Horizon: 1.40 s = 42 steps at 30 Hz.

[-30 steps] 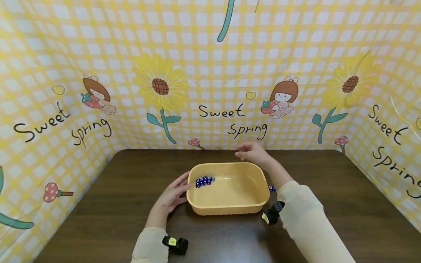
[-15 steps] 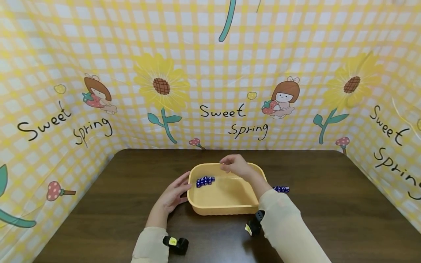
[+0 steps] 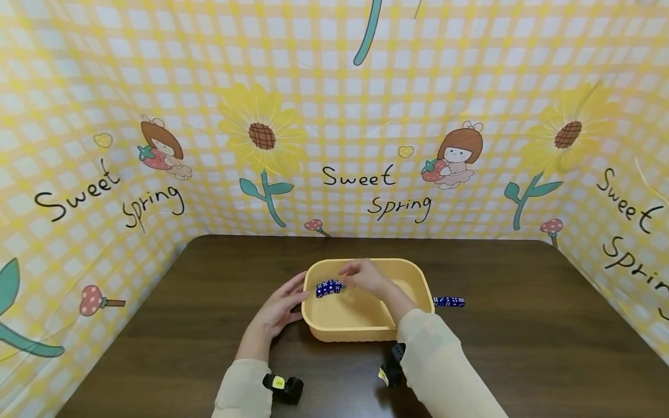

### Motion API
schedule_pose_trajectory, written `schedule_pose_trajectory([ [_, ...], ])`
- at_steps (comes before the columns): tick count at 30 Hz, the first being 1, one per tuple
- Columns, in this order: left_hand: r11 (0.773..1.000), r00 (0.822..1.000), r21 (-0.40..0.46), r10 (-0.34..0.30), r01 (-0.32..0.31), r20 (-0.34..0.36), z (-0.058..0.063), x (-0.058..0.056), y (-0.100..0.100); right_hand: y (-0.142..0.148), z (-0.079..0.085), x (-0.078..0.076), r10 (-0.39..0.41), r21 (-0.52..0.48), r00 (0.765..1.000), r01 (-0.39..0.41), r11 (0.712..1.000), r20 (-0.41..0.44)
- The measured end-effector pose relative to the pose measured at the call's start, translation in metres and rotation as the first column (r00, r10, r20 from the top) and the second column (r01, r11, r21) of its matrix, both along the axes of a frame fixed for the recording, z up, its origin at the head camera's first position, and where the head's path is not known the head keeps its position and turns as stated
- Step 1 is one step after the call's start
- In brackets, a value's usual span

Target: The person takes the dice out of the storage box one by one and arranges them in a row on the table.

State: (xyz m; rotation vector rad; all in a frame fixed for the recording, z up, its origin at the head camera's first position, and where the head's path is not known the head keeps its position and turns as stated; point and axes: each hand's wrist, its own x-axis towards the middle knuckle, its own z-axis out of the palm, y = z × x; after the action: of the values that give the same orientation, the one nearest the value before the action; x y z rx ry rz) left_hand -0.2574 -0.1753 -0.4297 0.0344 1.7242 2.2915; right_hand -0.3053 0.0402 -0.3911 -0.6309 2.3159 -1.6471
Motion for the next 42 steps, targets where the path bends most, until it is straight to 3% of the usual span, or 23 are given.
schedule_pose_trajectory([
  [9, 1.0, 1.0, -0.002, 0.001, -0.001, -0.008, 0.001, 0.0, 0.001, -0.005, -0.01, -0.001, -0.003, 0.024, 1.0, 0.003, 1.0, 0.01],
  [14, 1.0, 1.0, -0.012, 0.004, -0.004, -0.007, 0.0, 0.001, 0.0, -0.006, -0.012, -0.002, -0.037, 0.09, 0.999, 0.036, 0.995, 0.008],
  [30, 1.0, 1.0, -0.006, 0.012, -0.012, 0.004, 0.0, 0.0, -0.001, -0.016, -0.02, -0.009, -0.043, 0.272, 0.998, 0.052, 0.961, -0.04],
  [32, 1.0, 1.0, -0.006, 0.018, -0.018, 0.009, 0.0, 0.0, -0.001, -0.014, -0.042, -0.027, -0.015, 0.26, 0.998, 0.029, 0.965, -0.056],
  [37, 1.0, 1.0, -0.001, 0.021, -0.021, 0.01, 0.0, 0.0, -0.001, -0.01, -0.129, -0.092, 0.04, 0.204, 0.991, -0.015, 0.979, -0.124],
  [40, 1.0, 1.0, 0.003, 0.014, -0.014, 0.009, -0.001, 0.0, -0.001, -0.01, -0.148, -0.105, 0.026, 0.203, 0.991, 0.0, 0.979, -0.129],
  [42, 1.0, 1.0, 0.004, 0.009, -0.009, 0.005, -0.001, 0.0, 0.0, -0.009, -0.148, -0.104, 0.028, 0.196, 0.992, -0.003, 0.981, -0.126],
])
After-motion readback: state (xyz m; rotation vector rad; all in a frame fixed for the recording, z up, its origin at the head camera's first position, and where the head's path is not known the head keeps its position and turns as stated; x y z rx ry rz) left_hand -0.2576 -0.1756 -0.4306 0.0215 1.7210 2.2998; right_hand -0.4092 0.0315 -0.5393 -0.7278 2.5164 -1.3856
